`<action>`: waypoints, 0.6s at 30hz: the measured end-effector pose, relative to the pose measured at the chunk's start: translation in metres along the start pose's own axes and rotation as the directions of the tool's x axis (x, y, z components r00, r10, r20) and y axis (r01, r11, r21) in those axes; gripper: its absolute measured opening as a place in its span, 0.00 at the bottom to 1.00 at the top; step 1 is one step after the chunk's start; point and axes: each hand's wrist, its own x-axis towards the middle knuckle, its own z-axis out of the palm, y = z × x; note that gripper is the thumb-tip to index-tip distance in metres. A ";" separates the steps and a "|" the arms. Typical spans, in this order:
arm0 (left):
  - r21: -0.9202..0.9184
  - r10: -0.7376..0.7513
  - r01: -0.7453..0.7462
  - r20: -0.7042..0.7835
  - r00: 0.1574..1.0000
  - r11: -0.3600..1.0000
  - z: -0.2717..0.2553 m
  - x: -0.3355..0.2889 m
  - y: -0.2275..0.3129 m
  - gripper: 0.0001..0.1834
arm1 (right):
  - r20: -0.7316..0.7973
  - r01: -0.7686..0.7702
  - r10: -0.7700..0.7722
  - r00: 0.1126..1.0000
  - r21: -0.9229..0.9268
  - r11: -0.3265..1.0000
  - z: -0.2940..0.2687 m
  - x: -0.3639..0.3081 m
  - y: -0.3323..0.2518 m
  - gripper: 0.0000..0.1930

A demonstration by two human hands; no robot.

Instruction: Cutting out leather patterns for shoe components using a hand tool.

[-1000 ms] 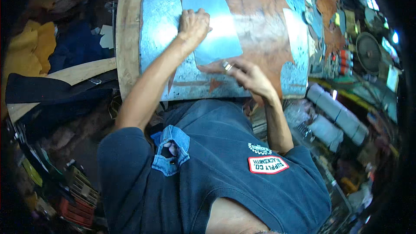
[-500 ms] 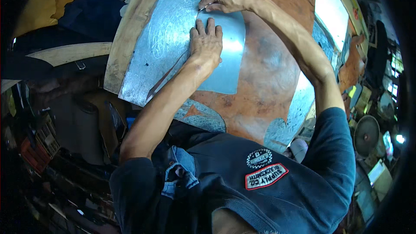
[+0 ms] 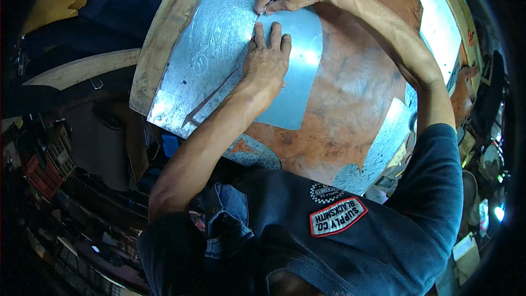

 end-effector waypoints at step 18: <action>-0.079 -0.012 0.010 -0.017 1.000 0.997 0.004 0.001 -0.002 0.52 | 0.076 0.058 -0.053 0.996 -0.055 0.997 -0.007 0.003 0.014 0.08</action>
